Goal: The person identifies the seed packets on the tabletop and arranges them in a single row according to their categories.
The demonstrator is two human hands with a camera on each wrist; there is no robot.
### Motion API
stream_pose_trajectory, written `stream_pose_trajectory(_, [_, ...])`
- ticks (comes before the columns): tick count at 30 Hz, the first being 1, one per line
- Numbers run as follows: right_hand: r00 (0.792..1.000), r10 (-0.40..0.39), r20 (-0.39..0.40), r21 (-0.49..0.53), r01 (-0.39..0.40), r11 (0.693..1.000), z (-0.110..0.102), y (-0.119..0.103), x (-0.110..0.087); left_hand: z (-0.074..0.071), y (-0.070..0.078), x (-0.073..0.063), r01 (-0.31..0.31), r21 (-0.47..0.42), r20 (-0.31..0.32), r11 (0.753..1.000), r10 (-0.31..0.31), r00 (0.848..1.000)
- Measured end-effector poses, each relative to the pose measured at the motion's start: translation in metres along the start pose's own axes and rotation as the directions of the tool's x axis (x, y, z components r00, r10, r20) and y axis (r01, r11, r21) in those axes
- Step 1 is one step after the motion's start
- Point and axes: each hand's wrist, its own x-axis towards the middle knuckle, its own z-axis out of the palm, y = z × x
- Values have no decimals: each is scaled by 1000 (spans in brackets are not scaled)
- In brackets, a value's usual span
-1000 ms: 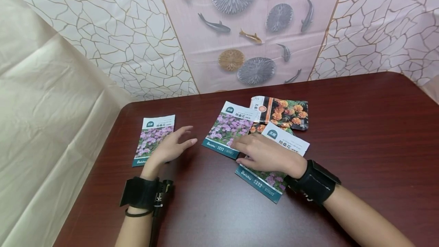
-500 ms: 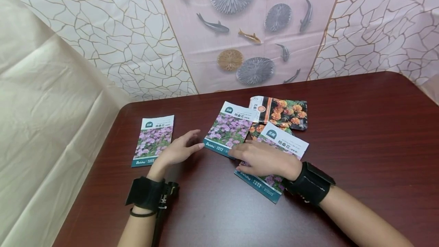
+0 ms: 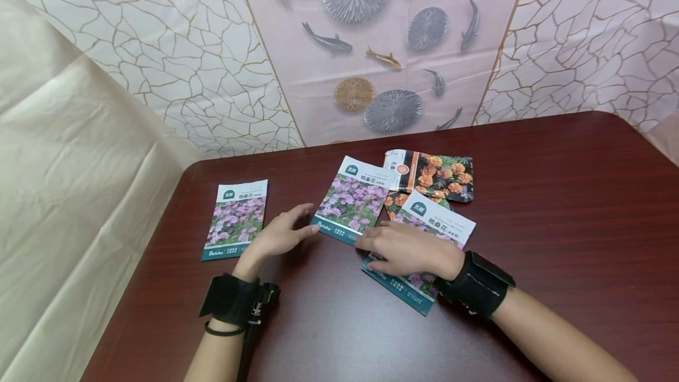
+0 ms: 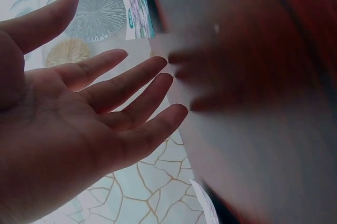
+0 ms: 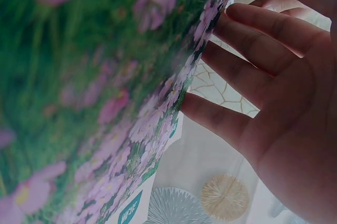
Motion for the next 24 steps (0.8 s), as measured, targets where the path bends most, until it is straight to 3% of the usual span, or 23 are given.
stream_pose_trajectory(11, [999, 23, 40, 33, -25, 999, 0, 0, -1, -1, 9, 12, -33, 29, 31, 999, 32, 999])
stream_pose_trajectory(18, [998, 26, 54, 38, -28, 999, -2, 0, -3, -5, 16, 19, 8, 12, 55, 1000, -9, 998])
stream_pose_trajectory(24, [998, 33, 60, 55, -36, 998, -2, 0, -3, -6, 20, 23, 49, 33, 16, 998, -50, 999])
